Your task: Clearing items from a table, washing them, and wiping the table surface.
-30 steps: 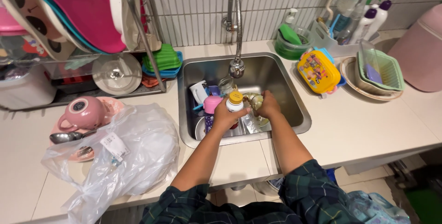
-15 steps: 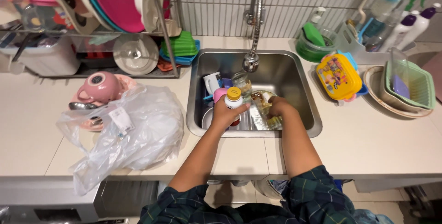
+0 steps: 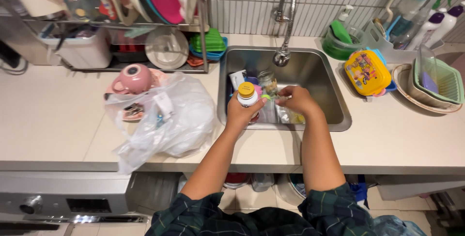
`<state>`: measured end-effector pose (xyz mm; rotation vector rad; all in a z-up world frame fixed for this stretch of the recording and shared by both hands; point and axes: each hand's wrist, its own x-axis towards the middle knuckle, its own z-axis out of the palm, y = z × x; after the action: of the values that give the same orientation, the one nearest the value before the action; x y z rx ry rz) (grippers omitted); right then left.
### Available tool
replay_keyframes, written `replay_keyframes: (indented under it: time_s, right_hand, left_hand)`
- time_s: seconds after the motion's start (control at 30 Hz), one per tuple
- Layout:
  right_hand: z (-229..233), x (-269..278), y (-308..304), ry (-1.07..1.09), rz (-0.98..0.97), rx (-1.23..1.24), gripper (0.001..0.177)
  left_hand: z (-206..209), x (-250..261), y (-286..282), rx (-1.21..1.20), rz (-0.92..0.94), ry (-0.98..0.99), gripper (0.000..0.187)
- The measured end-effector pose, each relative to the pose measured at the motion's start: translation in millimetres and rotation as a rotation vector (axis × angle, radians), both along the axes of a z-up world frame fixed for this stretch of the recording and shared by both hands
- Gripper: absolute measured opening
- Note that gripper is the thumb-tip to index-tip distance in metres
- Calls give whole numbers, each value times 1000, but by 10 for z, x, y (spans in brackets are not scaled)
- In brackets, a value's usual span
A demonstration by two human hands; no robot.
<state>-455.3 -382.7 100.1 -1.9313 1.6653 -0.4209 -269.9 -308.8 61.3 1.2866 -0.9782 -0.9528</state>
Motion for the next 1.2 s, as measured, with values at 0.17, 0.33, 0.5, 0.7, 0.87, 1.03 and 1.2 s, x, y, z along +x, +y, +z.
replay_keyframes:
  time_s: [0.17,0.33,0.5,0.7,0.87,1.03,1.2]
  right_hand:
    - [202,517,503,-559,325,144,51]
    - [176,936,1023,-758,480,178,70]
    - [-312,1066,1168,-590,277,-32,76]
    - [-543,1010,1414,-614,173,-91,98]
    - [-614,535,1735,-586,107,-115,101]
    - [-526,-376,2286,-650,14,-148,87]
    - [-470,-1788,3117,-595,-76,-293,70]
  left_hand:
    - [161,391,522,-25,-62,35,87]
    - [-279,764,681,-60,-178,-65,84]
    - [-496,763,759,-37,-156,-260,72]
    - [-404,653,995,-209,-82,-269,79]
    - [-750,398,1426,-284,38,-339,96]
    - [-831,-585,1861,-370,198,-430,91]
    - [-930,-2100,1929,-408,-22,-461,96]
